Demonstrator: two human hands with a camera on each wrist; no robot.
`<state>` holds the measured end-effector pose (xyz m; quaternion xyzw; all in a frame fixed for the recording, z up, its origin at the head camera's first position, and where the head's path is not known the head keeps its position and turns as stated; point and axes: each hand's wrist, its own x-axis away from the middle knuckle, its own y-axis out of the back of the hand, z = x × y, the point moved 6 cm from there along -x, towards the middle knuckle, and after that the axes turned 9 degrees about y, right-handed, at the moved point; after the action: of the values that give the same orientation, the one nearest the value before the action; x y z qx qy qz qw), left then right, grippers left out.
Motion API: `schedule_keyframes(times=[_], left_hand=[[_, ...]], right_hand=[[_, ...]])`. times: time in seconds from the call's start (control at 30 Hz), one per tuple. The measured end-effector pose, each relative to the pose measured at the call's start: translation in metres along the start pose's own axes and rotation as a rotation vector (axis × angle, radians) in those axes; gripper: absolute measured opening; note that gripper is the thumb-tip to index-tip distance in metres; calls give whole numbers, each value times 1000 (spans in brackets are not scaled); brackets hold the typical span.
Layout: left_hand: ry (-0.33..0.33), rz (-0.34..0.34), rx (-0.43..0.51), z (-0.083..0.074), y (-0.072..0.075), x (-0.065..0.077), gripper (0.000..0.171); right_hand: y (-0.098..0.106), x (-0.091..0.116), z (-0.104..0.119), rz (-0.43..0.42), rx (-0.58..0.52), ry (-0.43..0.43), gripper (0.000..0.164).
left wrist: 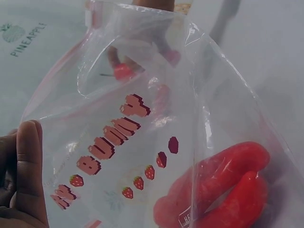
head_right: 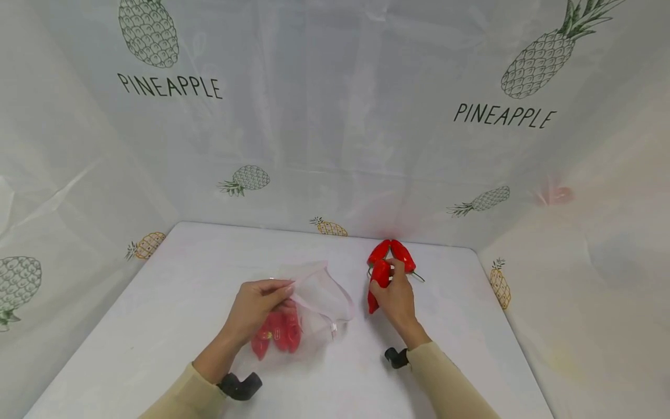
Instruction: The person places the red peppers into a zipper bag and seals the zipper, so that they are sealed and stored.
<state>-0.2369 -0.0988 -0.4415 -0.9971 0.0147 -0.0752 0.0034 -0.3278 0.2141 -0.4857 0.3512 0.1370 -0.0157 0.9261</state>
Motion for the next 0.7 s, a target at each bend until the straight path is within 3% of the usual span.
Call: schedule_keyframes(times=[0.33, 0.7], left_hand=[[-11, 1, -7, 0, 0, -1, 24], [-12, -2, -4, -1, 0, -1, 25]], right_hand=[[5, 9, 33, 33, -6, 102, 77], [10, 17, 68, 137, 28, 112, 71]])
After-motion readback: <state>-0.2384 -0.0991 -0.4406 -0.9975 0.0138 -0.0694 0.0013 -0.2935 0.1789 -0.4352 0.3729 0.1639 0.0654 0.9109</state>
